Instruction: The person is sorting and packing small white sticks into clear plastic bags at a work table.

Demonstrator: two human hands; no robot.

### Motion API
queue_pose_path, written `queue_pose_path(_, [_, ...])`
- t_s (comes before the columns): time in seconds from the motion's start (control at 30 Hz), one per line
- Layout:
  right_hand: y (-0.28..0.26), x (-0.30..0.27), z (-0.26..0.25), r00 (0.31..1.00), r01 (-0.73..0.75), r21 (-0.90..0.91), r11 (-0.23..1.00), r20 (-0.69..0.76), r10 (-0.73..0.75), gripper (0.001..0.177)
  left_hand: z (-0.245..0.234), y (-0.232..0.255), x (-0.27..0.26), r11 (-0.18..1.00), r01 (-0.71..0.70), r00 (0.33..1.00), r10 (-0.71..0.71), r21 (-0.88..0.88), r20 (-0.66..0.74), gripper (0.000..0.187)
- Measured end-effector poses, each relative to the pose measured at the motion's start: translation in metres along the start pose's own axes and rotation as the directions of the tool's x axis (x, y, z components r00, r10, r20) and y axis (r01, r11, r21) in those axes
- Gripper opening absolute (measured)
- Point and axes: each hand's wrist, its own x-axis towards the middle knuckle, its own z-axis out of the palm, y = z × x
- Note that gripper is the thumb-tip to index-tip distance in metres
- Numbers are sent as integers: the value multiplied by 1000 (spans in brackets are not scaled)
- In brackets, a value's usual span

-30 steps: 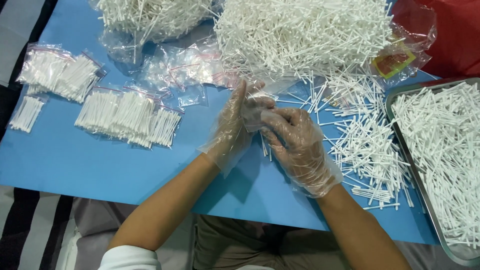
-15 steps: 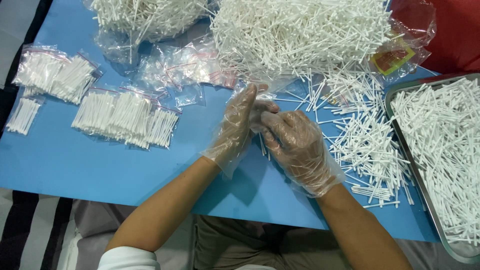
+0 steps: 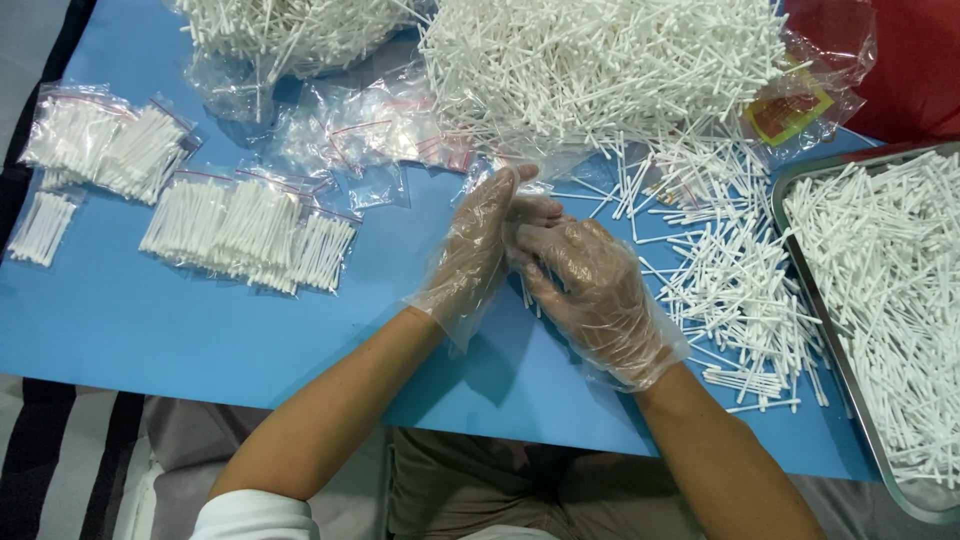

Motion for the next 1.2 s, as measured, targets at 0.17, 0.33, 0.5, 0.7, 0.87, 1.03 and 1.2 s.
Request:
queue_pose_path(0.17, [6, -2, 3, 999, 33, 24, 999, 13, -33, 9, -3, -18, 12, 998, -24, 998, 28, -65, 59, 77])
queue_pose_path(0.33, [35, -15, 13, 994, 110, -55, 992, -19, -111, 10, -7, -31, 11, 994, 6, 995, 5, -111, 102, 82])
queue_pose_path(0.5, [55, -30, 24, 985, 152, -246, 957, -46, -168, 16, -2, -45, 9, 983, -89, 993, 100, -162, 59, 56])
queue_pose_path(0.7, [41, -19, 12, 989, 68, -279, 958, -107, -101, 20, 15, -4, -11, 982, -98, 994, 106, -164, 38, 56])
queue_pose_path(0.87, [50, -19, 16, 981, -32, 22, 999, -188, 35, 17, 10, 2, -3, 965, -161, 986, 167, -209, 12, 62])
queue_pose_path(1.03, [30, -32, -11, 982, -186, -78, 979, 9, 187, 17, 3, 55, -13, 926, -183, 983, 166, -329, -78, 66])
queue_pose_path(1.2, [-16, -64, -4, 896, -349, -347, 870, 149, 419, 39, -19, 58, 1, 824, -235, 972, 200, -515, -124, 72])
